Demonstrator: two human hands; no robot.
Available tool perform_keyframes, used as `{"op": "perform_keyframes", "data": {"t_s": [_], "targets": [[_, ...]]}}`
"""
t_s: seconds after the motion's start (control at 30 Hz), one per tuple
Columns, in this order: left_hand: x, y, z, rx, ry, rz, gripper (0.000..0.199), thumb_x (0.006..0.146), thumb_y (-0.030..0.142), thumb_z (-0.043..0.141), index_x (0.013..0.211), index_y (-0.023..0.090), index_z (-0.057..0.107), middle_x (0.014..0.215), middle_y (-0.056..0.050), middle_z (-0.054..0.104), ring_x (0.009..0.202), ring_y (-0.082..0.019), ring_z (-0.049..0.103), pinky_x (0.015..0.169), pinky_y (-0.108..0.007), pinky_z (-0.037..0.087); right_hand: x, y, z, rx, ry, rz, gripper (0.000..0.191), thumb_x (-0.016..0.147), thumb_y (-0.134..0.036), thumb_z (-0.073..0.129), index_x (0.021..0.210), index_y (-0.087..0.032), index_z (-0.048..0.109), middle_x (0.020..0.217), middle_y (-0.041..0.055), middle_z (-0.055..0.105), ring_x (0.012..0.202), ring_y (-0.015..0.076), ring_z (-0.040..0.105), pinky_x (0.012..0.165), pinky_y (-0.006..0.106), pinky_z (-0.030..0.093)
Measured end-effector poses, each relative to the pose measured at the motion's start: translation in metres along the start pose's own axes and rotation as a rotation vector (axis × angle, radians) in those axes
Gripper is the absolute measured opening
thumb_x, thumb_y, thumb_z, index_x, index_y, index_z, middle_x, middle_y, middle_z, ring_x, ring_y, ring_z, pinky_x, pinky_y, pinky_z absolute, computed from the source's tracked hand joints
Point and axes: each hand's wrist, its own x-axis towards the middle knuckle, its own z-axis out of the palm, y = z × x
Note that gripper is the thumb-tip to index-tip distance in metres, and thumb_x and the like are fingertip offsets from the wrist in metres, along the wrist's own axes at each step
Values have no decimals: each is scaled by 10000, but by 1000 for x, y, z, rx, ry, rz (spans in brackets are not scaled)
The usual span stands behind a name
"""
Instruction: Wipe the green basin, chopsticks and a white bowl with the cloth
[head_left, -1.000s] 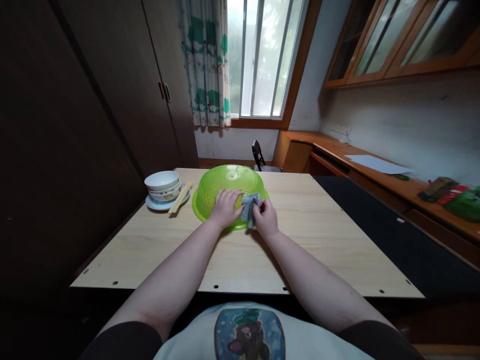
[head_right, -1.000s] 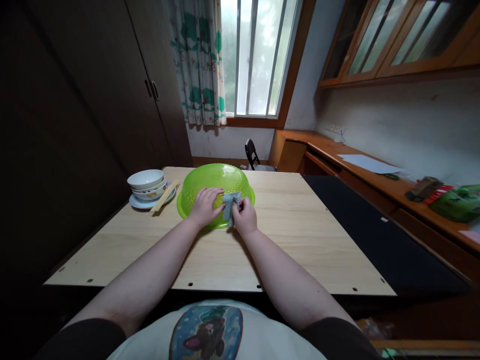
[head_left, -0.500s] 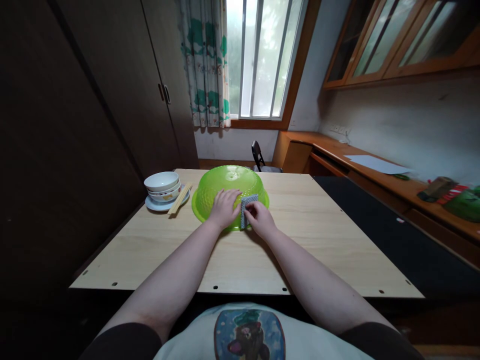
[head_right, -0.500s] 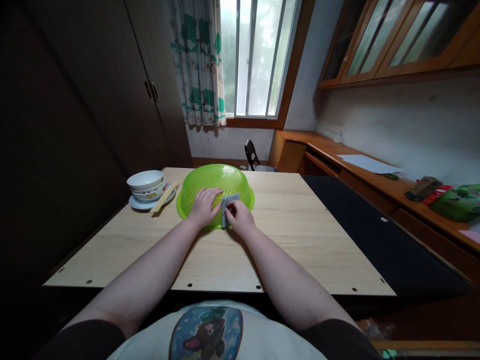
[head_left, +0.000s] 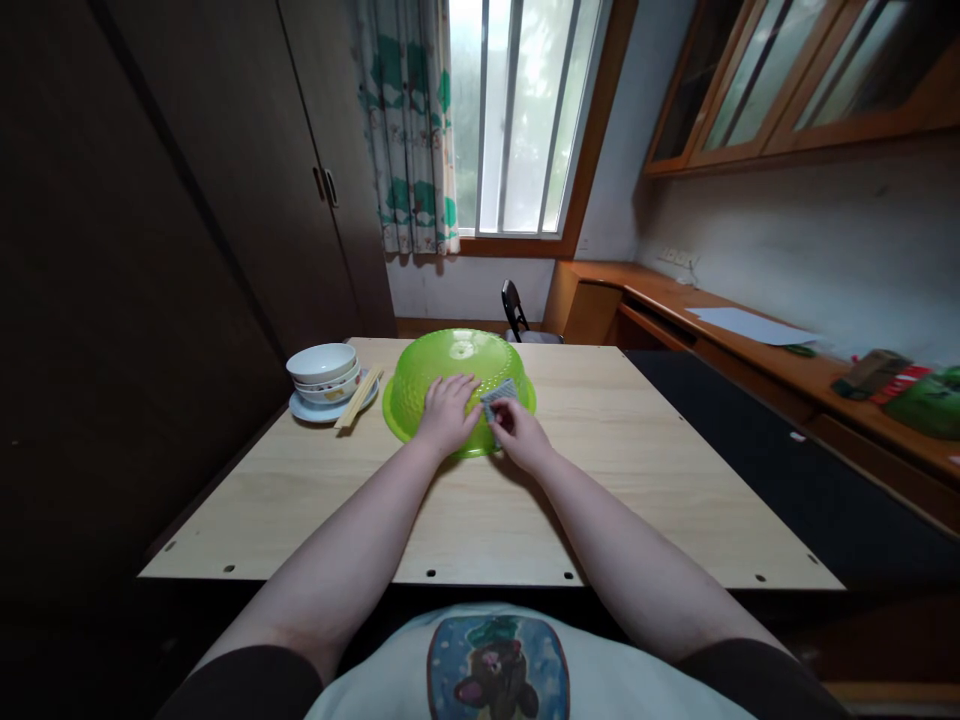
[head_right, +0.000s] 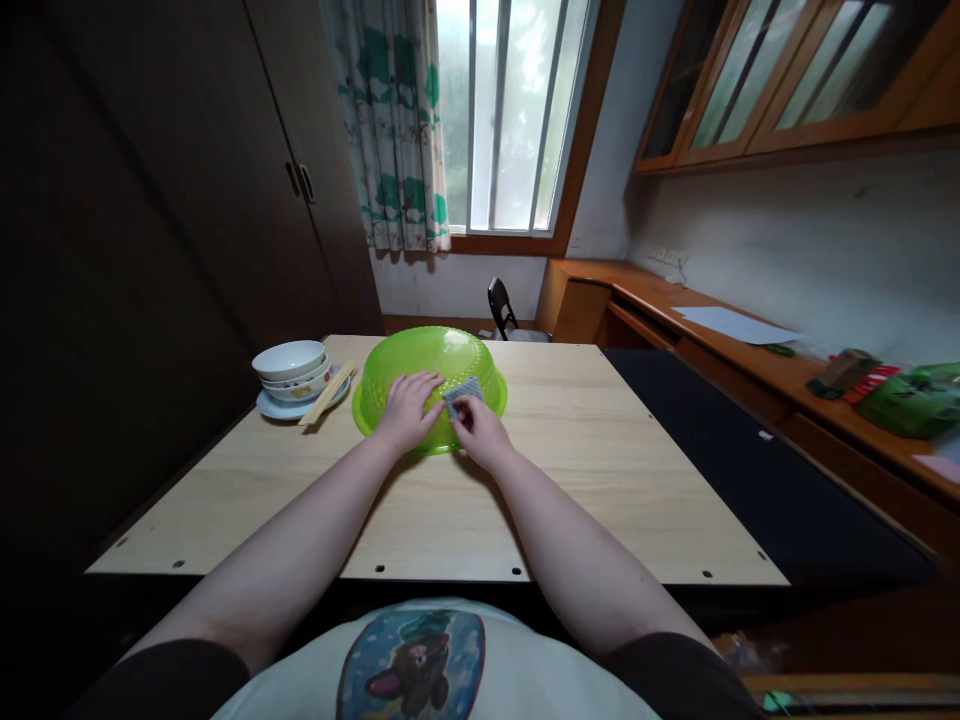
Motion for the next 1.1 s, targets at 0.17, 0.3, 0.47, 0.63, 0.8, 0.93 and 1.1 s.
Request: {"op": "perform_keyframes", "data": {"t_s": [0.17,0.3,0.47,0.63,0.8,0.93,1.1], "targets": [[1,-2,-2,-20,-6,3,406,908,385,428,1268,238,544,1356,-62,551,1285,-234,443,1136,-490,232,-1,-1,2,24,-43,-54,317,800,-258,576,1115,-227,584,824,15,606,725,161,559,717,317,471],[1,-2,-3,-17,-11,1,405,912,394,421,1260,230,547,1354,-59,554,1280,-230,449,1131,-478,244,8,24,-7,102,173,100,394,801,-314,567,1184,-222,548,807,7,581,700,162,552,690,320,488],[1,-2,-5,-31,-21,2,415,903,402,435,1266,233,544,1351,-54,556,1281,-236,447,1134,-475,235,14,43,-15,66,304,177,410,795,-280,537,1199,-219,579,951,59,601,794,183,569,729,351,507],[2,-11,-6,-77,-15,13,420,880,404,478,1253,229,561,1335,-59,570,1261,-237,466,1123,-463,250,6,24,-8,25,188,13,316,836,-270,517,1123,-221,640,998,71,636,866,190,587,812,369,497],[4,-26,-8,-156,-23,55,399,885,372,474,1247,233,567,1325,-58,578,1253,-230,478,1123,-458,253,1,11,-2,-29,66,-65,324,822,-219,543,1132,-216,639,987,68,644,870,181,592,819,358,497],[8,-45,-18,-191,90,-89,420,886,292,446,1283,185,529,1365,-121,530,1280,-248,460,1102,-434,304,3,18,-5,-10,99,-17,337,812,-207,538,1139,-213,621,982,70,648,868,181,602,804,349,505],[8,-86,-35,-233,211,-849,154,744,176,584,880,142,648,1166,-270,607,1291,-420,424,1061,-583,282,5,23,-5,32,112,51,254,810,-226,539,1053,-205,611,935,65,654,827,172,613,768,331,508]]}}
